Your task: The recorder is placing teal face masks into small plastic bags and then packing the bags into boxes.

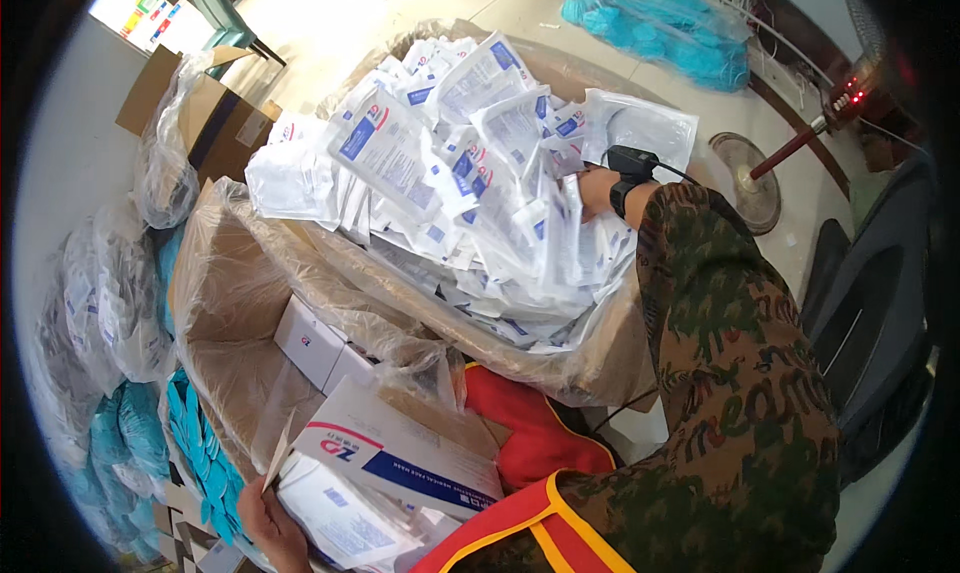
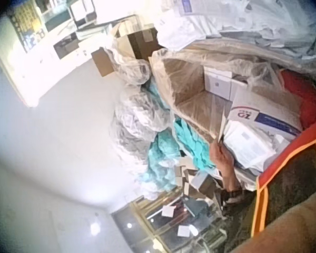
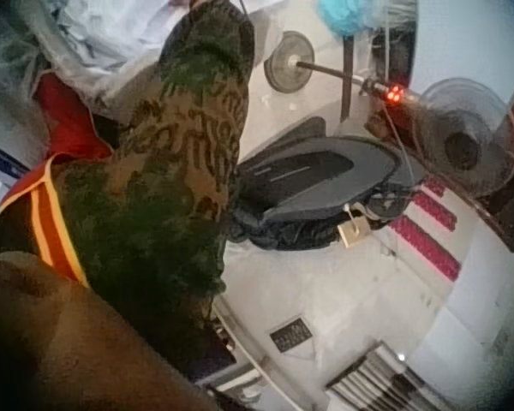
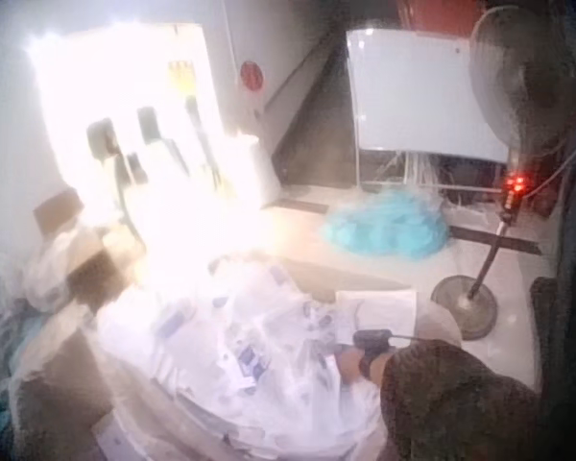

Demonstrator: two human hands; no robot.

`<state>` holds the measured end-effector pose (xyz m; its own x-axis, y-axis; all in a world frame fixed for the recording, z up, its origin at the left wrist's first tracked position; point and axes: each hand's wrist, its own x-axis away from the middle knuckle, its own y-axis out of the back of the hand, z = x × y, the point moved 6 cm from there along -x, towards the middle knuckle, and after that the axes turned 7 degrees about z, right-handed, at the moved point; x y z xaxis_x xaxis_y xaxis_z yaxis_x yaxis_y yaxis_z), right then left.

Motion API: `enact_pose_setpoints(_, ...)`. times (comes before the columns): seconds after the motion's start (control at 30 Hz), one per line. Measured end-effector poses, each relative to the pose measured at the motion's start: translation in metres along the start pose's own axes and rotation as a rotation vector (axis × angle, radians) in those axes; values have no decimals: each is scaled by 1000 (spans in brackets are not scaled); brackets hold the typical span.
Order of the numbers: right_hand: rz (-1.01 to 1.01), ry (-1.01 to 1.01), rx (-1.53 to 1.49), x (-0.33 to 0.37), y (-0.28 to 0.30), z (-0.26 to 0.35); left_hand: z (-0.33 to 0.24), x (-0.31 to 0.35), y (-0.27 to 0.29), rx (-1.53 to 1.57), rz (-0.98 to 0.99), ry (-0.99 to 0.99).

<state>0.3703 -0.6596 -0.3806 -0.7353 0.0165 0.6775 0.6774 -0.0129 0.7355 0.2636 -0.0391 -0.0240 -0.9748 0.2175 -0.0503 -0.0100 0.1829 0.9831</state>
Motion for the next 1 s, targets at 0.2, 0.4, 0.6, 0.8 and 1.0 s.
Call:
enact_pose_setpoints(0.2,-33,91,71,-43,-7,-3,3,11,1,-104,-42,24)
enact_pose_setpoints(0.4,-234,-130,89,-118,7,-39,12,17,1,-205,-63,90)
enact_pose_setpoints(0.6,-181,-178,136,-114,-5,-32,4,5,0,39,-47,118)
enact_pose_setpoints(0.8,35,-116,280,-57,-6,-20,-2,4,2,-35,-57,-24)
enact_pose_setpoints(1.0,201,-81,438,-11,-2,-6,-7,2,1,-43,-123,-82)
